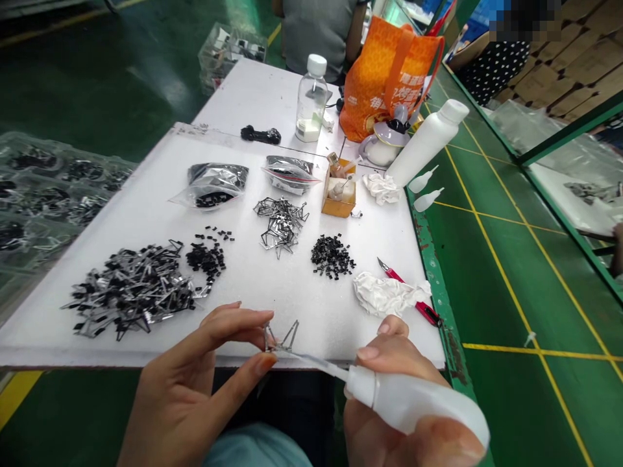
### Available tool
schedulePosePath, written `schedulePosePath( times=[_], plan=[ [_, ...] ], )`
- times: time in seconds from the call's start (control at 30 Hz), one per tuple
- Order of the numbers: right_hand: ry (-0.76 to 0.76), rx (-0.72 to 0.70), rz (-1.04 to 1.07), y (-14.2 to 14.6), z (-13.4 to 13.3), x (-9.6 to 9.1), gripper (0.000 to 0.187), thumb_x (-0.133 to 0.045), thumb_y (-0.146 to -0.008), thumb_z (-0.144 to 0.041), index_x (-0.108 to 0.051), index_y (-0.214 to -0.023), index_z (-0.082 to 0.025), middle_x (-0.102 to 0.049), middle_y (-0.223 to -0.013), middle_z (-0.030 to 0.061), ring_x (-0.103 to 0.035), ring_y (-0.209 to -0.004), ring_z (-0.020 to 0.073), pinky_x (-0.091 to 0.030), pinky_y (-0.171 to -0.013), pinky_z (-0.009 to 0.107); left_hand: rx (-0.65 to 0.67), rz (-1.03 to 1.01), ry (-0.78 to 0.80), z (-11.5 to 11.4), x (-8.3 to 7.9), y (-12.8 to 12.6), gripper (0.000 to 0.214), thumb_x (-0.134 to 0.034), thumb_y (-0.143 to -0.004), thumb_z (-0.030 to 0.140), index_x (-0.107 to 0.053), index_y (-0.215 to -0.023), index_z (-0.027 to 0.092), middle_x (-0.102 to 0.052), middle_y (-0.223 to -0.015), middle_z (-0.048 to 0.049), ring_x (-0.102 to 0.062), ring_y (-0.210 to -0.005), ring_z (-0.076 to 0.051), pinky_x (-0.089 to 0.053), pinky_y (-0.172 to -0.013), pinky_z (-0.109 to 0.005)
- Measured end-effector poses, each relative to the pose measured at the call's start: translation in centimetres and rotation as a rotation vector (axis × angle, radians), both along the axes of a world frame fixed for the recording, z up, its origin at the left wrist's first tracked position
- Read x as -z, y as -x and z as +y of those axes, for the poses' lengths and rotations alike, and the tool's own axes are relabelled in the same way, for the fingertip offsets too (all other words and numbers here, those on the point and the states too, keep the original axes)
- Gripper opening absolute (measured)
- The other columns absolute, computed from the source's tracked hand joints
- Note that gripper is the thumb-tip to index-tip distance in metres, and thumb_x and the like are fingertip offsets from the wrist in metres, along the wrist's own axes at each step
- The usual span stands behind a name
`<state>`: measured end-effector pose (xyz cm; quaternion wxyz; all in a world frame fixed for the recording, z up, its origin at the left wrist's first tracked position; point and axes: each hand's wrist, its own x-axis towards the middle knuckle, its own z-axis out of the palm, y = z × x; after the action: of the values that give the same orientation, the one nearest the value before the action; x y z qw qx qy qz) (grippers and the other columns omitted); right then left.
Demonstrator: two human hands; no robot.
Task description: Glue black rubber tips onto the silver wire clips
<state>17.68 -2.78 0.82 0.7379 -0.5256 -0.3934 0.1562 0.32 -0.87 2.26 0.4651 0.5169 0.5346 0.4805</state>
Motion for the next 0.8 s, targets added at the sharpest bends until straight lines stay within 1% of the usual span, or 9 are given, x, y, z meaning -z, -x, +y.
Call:
schedulePosePath(
  times=[0.1,0.17,0.23,0.3,0.43,0.5,0.63,0.73,0.8],
  plan=[
    [-0.008,0.029,0.037,-0.6,-0.1,0.0,0.056,-0.044,-0.104,-0.06,-0.079,-0.083,-0.021,-0.07,-0.078,0.0018,-0.068,-0.098,0.021,-0.048,-0.11,0.038,0.006,0.003,0.018,-0.1,0.0,0.1,0.033,-0.078,-0.087,0.022,-0.076,-0.109,0.046,-0.079,-0.085,0.0121,-0.075,-0.089,-0.018,-0.032,-0.124,-0.047],
    [-0.037,0.059,0.05,-1.1,0.2,0.2,0.062,-0.04,-0.104,-0.063,-0.078,-0.08,-0.021,-0.066,-0.071,-0.0002,-0.067,-0.087,0.0202,-0.046,-0.112,0.039,0.018,0.008,0.035,-0.2,0.0,0.2,0.032,-0.077,-0.089,0.022,-0.076,-0.11,0.047,-0.078,-0.086,0.0121,-0.074,-0.09,-0.017,-0.03,-0.126,-0.048],
    [-0.059,0.047,0.044,-1.5,0.7,0.4,0.066,-0.037,-0.103,-0.066,-0.078,-0.077,-0.021,-0.059,-0.062,-0.0019,-0.064,-0.077,0.0199,-0.046,-0.111,0.04,0.02,0.012,0.037,-0.3,0.0,0.1,0.032,-0.077,-0.089,0.023,-0.075,-0.11,0.048,-0.078,-0.086,0.0122,-0.074,-0.091,-0.017,-0.028,-0.127,-0.049],
    [-0.099,0.038,0.009,-1.7,1.2,0.5,0.067,-0.037,-0.102,-0.066,-0.078,-0.074,-0.021,-0.055,-0.056,-0.0026,-0.062,-0.071,0.02,-0.048,-0.106,0.04,0.019,0.019,0.029,-0.3,0.0,0.1,0.032,-0.078,-0.089,0.023,-0.075,-0.11,0.047,-0.078,-0.085,0.0119,-0.074,-0.091,-0.018,-0.027,-0.128,-0.05],
    [-0.119,0.016,-0.018,-1.9,1.5,0.5,0.059,-0.04,-0.103,-0.057,-0.078,-0.076,-0.021,-0.055,-0.055,-0.0024,-0.062,-0.072,0.0199,-0.047,-0.105,0.04,0.01,0.038,0.016,-0.3,0.0,0.2,0.034,-0.077,-0.089,0.022,-0.074,-0.11,0.048,-0.078,-0.087,0.0133,-0.075,-0.092,-0.016,-0.027,-0.129,-0.048],
    [-0.104,-0.017,-0.027,-2.0,1.3,0.5,0.057,-0.041,-0.102,-0.056,-0.079,-0.078,-0.021,-0.056,-0.055,-0.0023,-0.063,-0.072,0.02,-0.047,-0.106,0.041,0.014,0.045,0.021,-0.3,0.0,0.3,0.035,-0.077,-0.089,0.023,-0.074,-0.111,0.051,-0.078,-0.087,0.0147,-0.075,-0.093,-0.016,-0.028,-0.128,-0.047],
    [-0.118,0.017,-0.02,-1.9,1.3,0.7,0.067,-0.036,-0.103,-0.064,-0.079,-0.076,-0.021,-0.056,-0.054,-0.002,-0.065,-0.074,0.0205,-0.046,-0.109,0.042,0.02,0.056,0.021,-0.3,0.0,0.3,0.036,-0.076,-0.09,0.023,-0.073,-0.111,0.051,-0.079,-0.087,0.0155,-0.075,-0.092,-0.015,-0.028,-0.128,-0.045],
    [-0.149,0.066,-0.009,-1.7,1.5,0.8,0.071,-0.033,-0.104,-0.065,-0.079,-0.075,-0.021,-0.056,-0.056,-0.0014,-0.066,-0.077,0.0208,-0.047,-0.109,0.042,0.021,0.058,0.018,-0.2,0.0,0.2,0.035,-0.076,-0.09,0.022,-0.073,-0.111,0.05,-0.079,-0.087,0.0147,-0.075,-0.091,-0.015,-0.028,-0.129,-0.045],
    [-0.151,0.07,-0.01,-1.6,1.6,0.9,0.072,-0.032,-0.104,-0.067,-0.079,-0.075,-0.021,-0.057,-0.056,-0.0012,-0.066,-0.076,0.0209,-0.048,-0.108,0.042,0.019,0.056,0.017,-0.2,0.0,0.1,0.033,-0.076,-0.09,0.022,-0.074,-0.111,0.048,-0.079,-0.087,0.0132,-0.075,-0.093,-0.016,-0.029,-0.129,-0.047]
  ],
)
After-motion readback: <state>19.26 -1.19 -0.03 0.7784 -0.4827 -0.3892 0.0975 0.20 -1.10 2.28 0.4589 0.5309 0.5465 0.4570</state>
